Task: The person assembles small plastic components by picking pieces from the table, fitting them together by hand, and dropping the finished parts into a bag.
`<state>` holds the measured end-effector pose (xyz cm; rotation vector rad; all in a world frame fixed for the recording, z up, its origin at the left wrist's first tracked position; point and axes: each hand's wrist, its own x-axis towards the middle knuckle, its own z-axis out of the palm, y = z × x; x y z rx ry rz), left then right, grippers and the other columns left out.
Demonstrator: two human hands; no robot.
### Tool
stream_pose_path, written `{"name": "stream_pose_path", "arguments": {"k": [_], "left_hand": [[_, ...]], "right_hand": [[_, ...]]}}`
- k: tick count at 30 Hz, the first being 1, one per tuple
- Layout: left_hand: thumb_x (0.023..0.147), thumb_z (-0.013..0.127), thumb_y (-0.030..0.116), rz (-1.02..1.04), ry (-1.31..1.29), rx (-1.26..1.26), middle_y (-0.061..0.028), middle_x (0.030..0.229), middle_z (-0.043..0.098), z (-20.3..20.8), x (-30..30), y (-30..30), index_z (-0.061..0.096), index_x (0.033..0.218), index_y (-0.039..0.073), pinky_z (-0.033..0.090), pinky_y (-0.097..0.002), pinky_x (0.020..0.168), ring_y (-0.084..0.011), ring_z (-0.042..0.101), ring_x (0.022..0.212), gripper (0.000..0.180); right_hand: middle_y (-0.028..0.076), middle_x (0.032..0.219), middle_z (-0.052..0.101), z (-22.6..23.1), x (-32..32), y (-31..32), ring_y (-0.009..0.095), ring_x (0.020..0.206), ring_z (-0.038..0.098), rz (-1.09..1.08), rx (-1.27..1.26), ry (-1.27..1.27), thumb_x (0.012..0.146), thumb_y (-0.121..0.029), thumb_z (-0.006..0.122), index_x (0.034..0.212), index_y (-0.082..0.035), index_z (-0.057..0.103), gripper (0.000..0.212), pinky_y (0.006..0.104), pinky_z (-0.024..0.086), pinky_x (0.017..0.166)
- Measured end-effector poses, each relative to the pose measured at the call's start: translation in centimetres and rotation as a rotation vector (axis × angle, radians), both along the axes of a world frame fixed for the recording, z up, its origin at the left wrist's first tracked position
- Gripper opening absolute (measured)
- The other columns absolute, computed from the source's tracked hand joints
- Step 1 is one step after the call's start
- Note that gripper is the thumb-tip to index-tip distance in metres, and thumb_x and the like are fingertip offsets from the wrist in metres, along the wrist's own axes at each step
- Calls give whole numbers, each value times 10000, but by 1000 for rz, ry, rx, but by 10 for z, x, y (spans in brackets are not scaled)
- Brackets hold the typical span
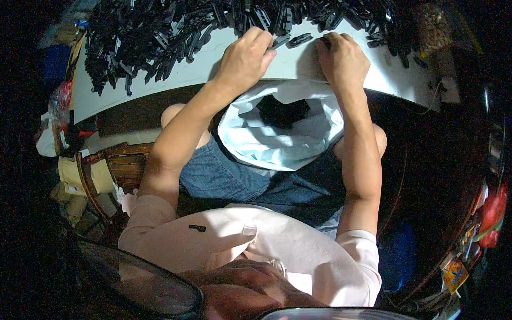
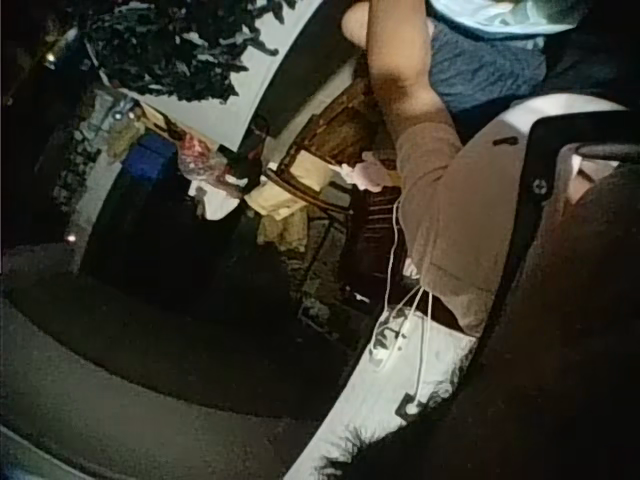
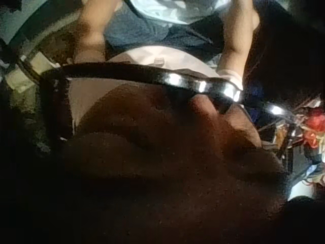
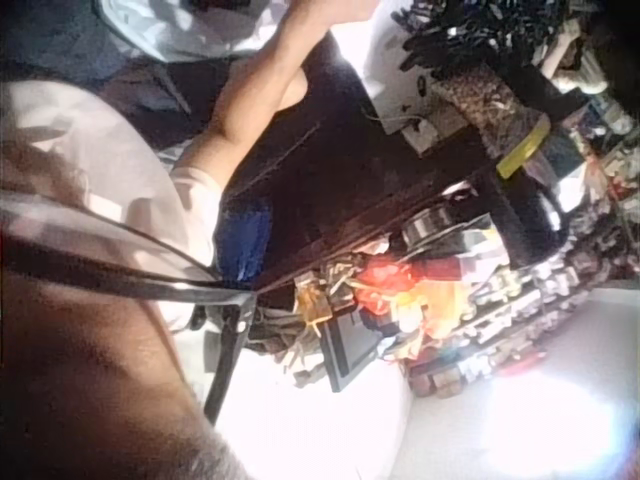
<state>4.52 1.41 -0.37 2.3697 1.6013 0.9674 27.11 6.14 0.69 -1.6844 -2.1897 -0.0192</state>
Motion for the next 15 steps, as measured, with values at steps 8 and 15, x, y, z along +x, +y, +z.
{"name": "stream_pose_path", "arguments": {"k": [8, 15], "left_hand": [[907, 665, 106, 109, 56, -98, -188, 1064, 629, 6, -8, -13, 625, 1136, 24, 543, -484, 857, -404, 659, 968, 246], [925, 577, 61, -20, -253, -219, -204, 1014, 655, 13, -15, -19, 561, 1220, 12, 527, -468, 821, -418, 664, 923, 300]], "right_hand": [[63, 952, 769, 8, -9, -22, 99, 813, 690, 90, -430, 1069, 917, -131, 784, 1187, 0, 738, 303, 239, 563, 694], [78, 942, 761, 7, -32, -47, 127, 832, 725, 306, -600, 1370, 940, -123, 757, 1144, 2, 752, 240, 246, 592, 679]]}}
